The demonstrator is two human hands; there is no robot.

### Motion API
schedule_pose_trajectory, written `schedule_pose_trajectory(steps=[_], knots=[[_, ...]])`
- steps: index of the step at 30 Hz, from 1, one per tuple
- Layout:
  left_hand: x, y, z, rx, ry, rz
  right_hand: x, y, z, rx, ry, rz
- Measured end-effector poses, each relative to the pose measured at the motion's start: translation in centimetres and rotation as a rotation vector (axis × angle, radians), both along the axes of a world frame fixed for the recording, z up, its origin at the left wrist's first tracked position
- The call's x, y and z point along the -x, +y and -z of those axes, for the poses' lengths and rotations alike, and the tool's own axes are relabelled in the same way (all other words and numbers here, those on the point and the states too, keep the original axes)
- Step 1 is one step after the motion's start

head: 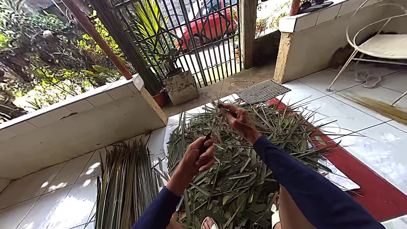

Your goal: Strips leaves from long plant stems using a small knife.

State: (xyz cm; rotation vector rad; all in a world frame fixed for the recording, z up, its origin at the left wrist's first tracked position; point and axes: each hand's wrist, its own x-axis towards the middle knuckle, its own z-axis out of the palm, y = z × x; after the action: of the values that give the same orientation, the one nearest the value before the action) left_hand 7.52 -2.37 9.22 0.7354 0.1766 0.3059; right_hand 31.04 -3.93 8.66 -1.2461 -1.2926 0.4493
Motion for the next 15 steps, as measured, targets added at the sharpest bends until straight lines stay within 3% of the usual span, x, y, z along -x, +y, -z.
schedule_pose_trajectory(steps=[10, 15], knots=[[1.2, 0.0, 1.0, -0.056, 0.141, 0.058, -4.7, 1.7, 0.8, -0.066, 0.324, 0.095], [1.1, 0.3, 0.7, -0.101, 0.136, -0.019, -7.0, 1.1, 1.9, -0.023, 0.335, 0.354]])
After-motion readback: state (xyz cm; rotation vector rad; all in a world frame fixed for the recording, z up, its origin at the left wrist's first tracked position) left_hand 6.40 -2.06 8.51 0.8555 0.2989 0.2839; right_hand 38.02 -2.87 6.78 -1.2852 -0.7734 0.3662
